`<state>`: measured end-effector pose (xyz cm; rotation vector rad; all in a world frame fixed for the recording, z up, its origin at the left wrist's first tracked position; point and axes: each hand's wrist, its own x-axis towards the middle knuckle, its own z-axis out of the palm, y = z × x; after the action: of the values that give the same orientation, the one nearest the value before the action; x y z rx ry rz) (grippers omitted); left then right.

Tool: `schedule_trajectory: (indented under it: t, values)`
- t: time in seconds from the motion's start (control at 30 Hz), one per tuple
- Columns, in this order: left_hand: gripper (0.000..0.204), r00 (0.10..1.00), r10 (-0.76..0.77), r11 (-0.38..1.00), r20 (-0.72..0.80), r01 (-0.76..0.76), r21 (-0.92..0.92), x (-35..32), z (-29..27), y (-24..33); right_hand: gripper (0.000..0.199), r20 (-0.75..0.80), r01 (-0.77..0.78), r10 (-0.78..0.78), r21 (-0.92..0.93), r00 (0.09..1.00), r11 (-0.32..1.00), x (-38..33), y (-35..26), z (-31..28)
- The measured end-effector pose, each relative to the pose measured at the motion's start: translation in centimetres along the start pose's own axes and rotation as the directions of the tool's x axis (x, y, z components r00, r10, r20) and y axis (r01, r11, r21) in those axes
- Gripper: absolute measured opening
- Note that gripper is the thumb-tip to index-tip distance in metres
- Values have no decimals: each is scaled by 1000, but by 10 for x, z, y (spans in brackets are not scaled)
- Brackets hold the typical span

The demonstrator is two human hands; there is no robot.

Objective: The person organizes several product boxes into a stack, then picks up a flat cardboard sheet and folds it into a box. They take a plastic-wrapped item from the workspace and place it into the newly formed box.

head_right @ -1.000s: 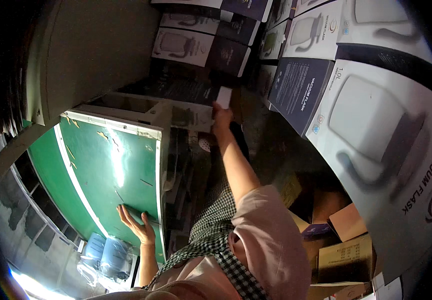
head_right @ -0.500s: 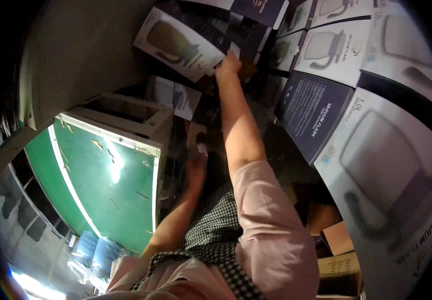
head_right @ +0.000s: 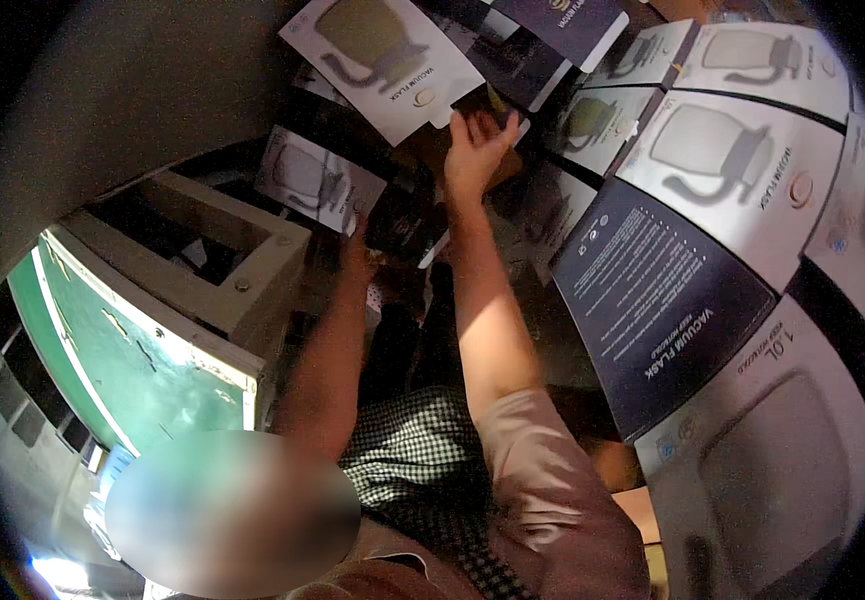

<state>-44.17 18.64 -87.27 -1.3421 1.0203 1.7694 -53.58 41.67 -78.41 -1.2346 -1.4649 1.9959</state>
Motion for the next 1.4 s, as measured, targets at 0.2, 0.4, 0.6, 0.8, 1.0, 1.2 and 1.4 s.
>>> schedule_trajectory:
  t: [0.2,0.4,0.6,0.8,1.0,1.2,1.4]
  values:
    - [96,921,339,905,-194,-262,336,41,41,-5,85,50,18,-8,-206,999,978,-42,26,-23]
    - [74,961,238,946,-140,-196,259,44,61,8,72,126,-7,25,-136,992,991,8,13,-2]
    - [80,891,426,770,155,-447,454,65,7,12,49,450,236,-165,-106,878,966,-14,-13,41]
    - [61,922,360,752,-140,-198,629,8,33,-61,47,443,264,-186,-120,877,957,21,-28,48]
    - [55,919,372,525,131,-325,786,-136,59,-79,61,164,-14,64,-291,984,957,68,-45,55]
    - [45,793,381,95,475,-545,833,-277,39,-64,73,-163,355,-543,-599,824,718,67,-102,83]
    - [26,623,187,233,760,-779,582,-425,48,0,97,-496,300,-549,-495,673,815,197,-250,99]
